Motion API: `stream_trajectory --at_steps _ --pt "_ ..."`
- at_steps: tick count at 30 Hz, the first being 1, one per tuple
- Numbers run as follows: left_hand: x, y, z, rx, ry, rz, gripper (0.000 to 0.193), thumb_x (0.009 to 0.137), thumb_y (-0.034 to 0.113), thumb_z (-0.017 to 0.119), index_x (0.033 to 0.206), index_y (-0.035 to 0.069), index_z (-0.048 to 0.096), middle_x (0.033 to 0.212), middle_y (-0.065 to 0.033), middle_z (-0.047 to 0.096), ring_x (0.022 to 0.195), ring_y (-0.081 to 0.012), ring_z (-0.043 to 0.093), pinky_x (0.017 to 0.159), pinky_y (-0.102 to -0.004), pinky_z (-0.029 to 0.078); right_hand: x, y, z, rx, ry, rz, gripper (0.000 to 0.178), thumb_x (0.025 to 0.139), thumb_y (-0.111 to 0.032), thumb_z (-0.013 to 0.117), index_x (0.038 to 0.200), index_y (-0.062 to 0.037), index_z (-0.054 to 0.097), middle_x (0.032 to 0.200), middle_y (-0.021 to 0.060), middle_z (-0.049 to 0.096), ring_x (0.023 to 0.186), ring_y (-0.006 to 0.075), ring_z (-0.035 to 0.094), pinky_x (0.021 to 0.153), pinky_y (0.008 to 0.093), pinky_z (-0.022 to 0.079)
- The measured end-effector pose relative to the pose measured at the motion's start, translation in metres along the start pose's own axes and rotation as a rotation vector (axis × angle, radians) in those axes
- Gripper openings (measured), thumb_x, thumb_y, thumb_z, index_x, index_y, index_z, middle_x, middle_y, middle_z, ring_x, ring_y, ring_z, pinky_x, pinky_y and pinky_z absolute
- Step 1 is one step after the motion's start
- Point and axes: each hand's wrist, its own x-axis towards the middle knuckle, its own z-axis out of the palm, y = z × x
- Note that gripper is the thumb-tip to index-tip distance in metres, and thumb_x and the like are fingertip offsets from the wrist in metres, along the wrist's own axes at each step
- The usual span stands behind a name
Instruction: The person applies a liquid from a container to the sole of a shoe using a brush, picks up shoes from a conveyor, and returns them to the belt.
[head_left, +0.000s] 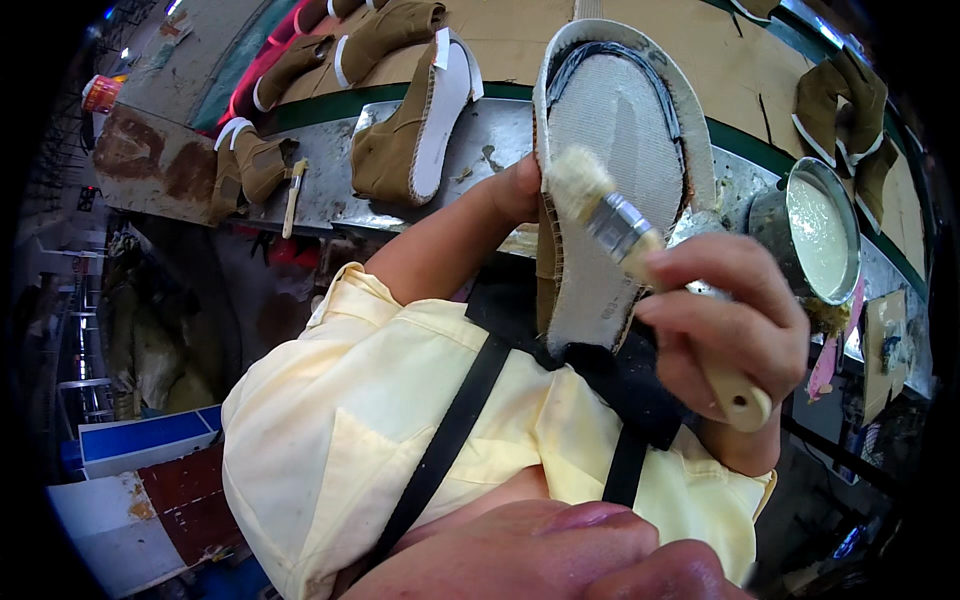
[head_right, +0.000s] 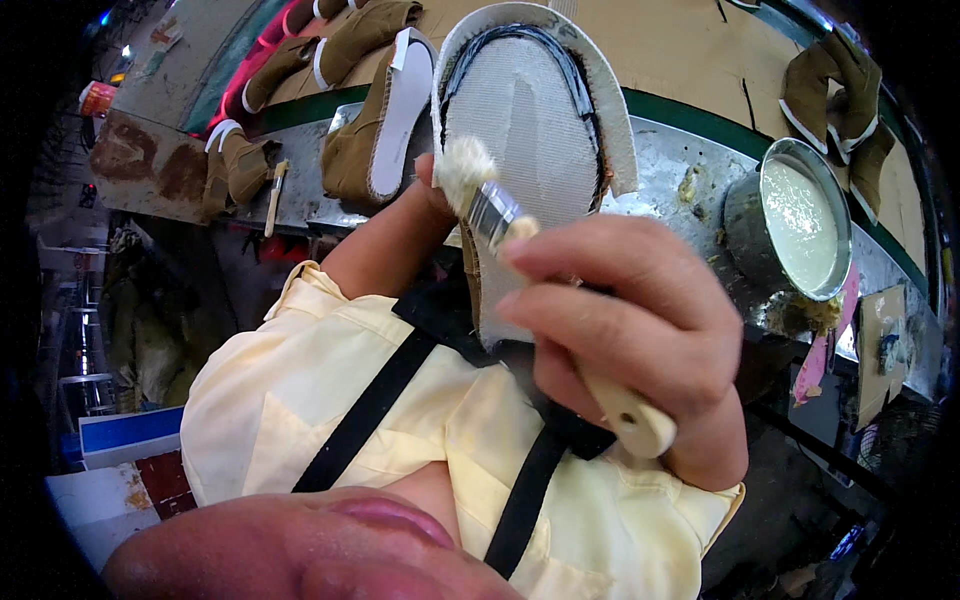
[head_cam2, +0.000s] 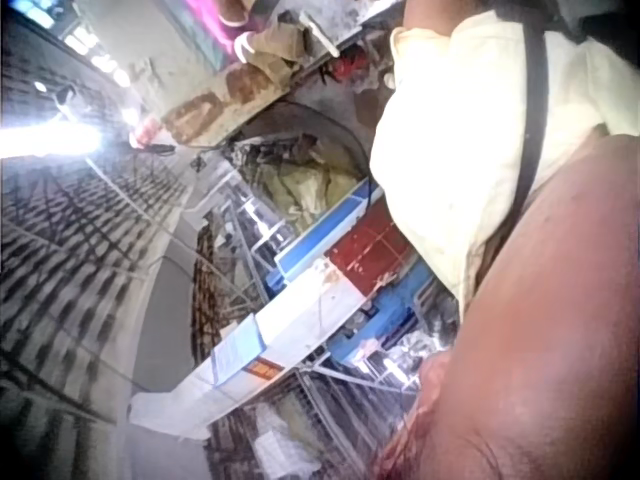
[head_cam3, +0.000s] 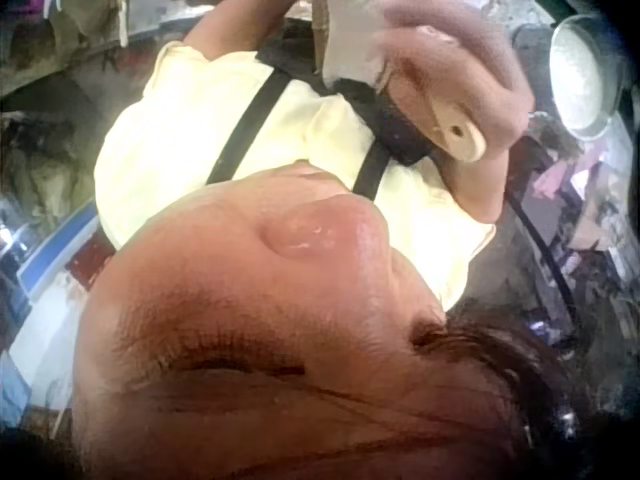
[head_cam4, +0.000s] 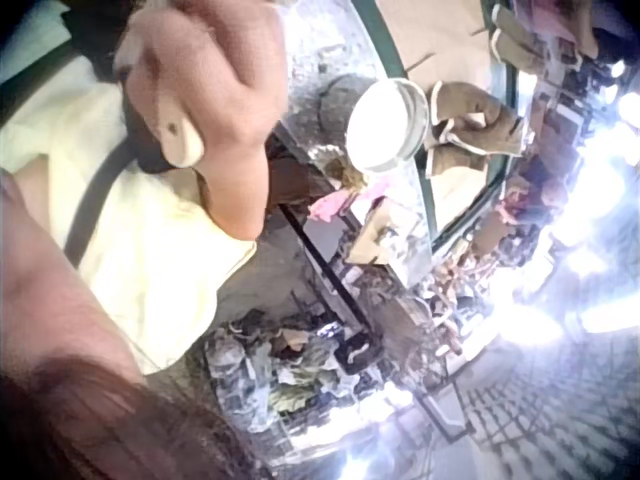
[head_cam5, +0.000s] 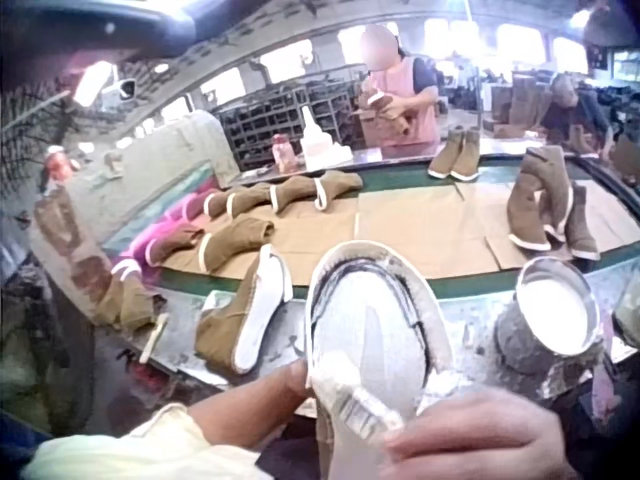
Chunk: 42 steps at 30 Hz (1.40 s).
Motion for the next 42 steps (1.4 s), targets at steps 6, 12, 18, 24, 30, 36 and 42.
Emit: stream_trajectory --at_steps 6,12,18,24,30,36,42 --pt "0.013 0.013 0.017 0.091 -0.073 -0.031 0.099 0.060 0.069 0.062 0.129 0.004 0.035 0.123 -0.0104 0.047 0.112 -0.0197 0.047 0.092 -0.0336 0.040 0.002 0.013 0.007 -0.018 0.039 -0.038 0.022 0.066 0.006 0.063 0.086 -0.0030 0.063 0.100 0.0169 0.058 0.083 0.0235 0.060 0.070 0.0280 0.049" --pt "0.008 0.012 0.015 0.096 -0.053 -0.042 0.099 0.060 0.069 0.062 0.129 0.004 0.035 0.123 -0.0102 0.047 0.111 -0.0196 0.047 0.091 -0.0339 0.041 -0.011 0.011 0.012 0.021 -0.016 -0.134 0.019 0.060 0.001 0.065 0.079 -0.0004 0.064 0.095 0.0176 0.060 0.074 0.0257 0.060 0.062 0.0284 0.049" --pt "0.004 0.008 0.011 0.096 -0.048 -0.043 0.099 0.059 0.069 0.062 0.129 0.004 0.034 0.122 -0.0100 0.047 0.111 -0.0194 0.047 0.091 -0.0343 0.041 -0.005 0.012 0.005 0.011 0.027 -0.091 0.020 0.062 0.006 0.063 0.080 -0.0026 0.064 0.094 0.0151 0.061 0.076 0.0230 0.061 0.064 0.0277 0.049" --pt "0.001 0.006 0.007 0.090 -0.032 -0.031 0.100 0.059 0.069 0.061 0.129 0.004 0.034 0.122 -0.0098 0.047 0.110 -0.0192 0.047 0.090 -0.0346 0.042 0.006 0.010 -0.003 -0.023 -0.016 -0.078 0.018 0.067 0.004 0.061 0.082 -0.0045 0.064 0.096 0.0162 0.060 0.082 0.0247 0.062 0.068 0.0286 0.050" --pt "0.003 0.010 0.013 0.101 -0.025 -0.008 0.100 0.058 0.070 0.061 0.129 0.004 0.034 0.122 -0.0096 0.047 0.110 -0.0191 0.048 0.090 -0.0350 0.042 -0.003 0.006 -0.003 -0.005 0.123 -0.032 0.020 0.064 0.005 0.064 0.082 -0.0042 0.065 0.096 0.0145 0.060 0.082 0.0226 0.061 0.067 0.0273 0.049" --pt "0.003 0.011 0.014 0.098 -0.015 -0.002 0.101 0.058 0.070 0.061 0.129 0.004 0.034 0.122 -0.0094 0.047 0.110 -0.0189 0.048 0.089 -0.0353 0.042 -0.015 0.009 0.017 -0.061 0.031 -0.172 0.019 0.063 0.000 0.065 0.082 0.0020 0.063 0.097 0.0192 0.059 0.076 0.0247 0.061 0.064 0.0287 0.050" --pt "-0.001 0.010 0.014 0.106 0.024 0.002 0.101 0.057 0.070 0.061 0.129 0.004 0.034 0.122 -0.0092 0.047 0.109 -0.0187 0.048 0.089 -0.0357 0.043 -0.024 -0.006 0.009 -0.010 0.046 -0.061 0.017 0.064 0.001 0.064 0.082 -0.0024 0.063 0.096 0.0173 0.060 0.077 0.0251 0.061 0.063 0.0305 0.051"
